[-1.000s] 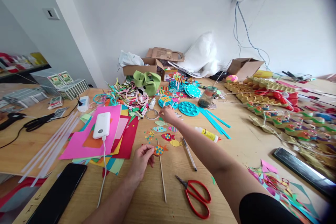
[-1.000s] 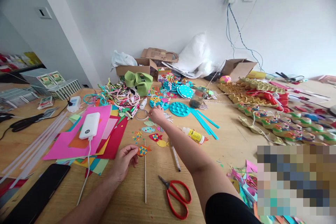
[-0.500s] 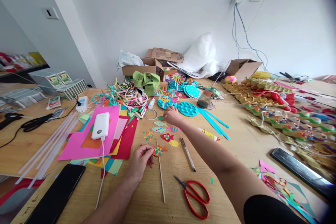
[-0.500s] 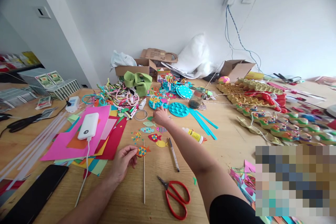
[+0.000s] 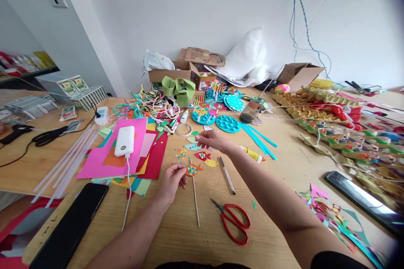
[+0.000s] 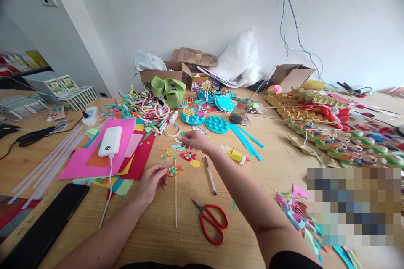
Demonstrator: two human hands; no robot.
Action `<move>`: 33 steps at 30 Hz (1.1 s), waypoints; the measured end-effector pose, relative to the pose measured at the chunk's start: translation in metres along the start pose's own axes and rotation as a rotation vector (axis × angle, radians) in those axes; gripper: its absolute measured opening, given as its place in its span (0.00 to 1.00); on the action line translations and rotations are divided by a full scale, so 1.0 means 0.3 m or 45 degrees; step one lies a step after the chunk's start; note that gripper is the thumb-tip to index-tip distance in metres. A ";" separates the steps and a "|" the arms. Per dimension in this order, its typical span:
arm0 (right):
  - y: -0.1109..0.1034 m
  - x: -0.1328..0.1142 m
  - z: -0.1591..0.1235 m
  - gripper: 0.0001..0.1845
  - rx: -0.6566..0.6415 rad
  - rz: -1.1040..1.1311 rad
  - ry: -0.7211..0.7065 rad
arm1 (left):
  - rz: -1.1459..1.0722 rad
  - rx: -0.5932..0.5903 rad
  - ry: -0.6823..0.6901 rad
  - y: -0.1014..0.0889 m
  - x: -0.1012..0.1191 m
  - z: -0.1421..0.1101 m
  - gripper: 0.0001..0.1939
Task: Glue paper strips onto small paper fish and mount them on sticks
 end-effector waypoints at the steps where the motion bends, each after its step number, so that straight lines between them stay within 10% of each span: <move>1: 0.028 -0.012 -0.044 0.26 -0.127 0.185 0.002 | 0.001 -0.005 0.009 0.001 0.000 0.000 0.14; 5: 0.120 -0.039 -0.191 0.16 -0.304 0.403 0.089 | 0.021 -0.030 0.053 0.004 -0.001 0.000 0.14; 11: 0.169 -0.033 -0.248 0.04 -0.129 0.497 0.186 | 0.050 -0.061 0.080 0.013 0.009 -0.008 0.17; 23: -0.195 0.173 -0.144 0.10 0.429 0.518 0.384 | 0.034 -0.109 0.061 0.012 0.006 -0.001 0.25; 33: -0.211 0.259 -0.049 0.10 0.365 0.482 0.614 | 0.066 -0.113 0.060 0.012 0.009 -0.001 0.23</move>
Point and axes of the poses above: each hand's wrist, its own z-axis towards the middle knuckle, its own y-axis out of the palm, x = y × z, the point moved 5 cm from there along z, towards the middle knuckle, and after that the axes turned 6 degrees about z, right-handed, at the moved point
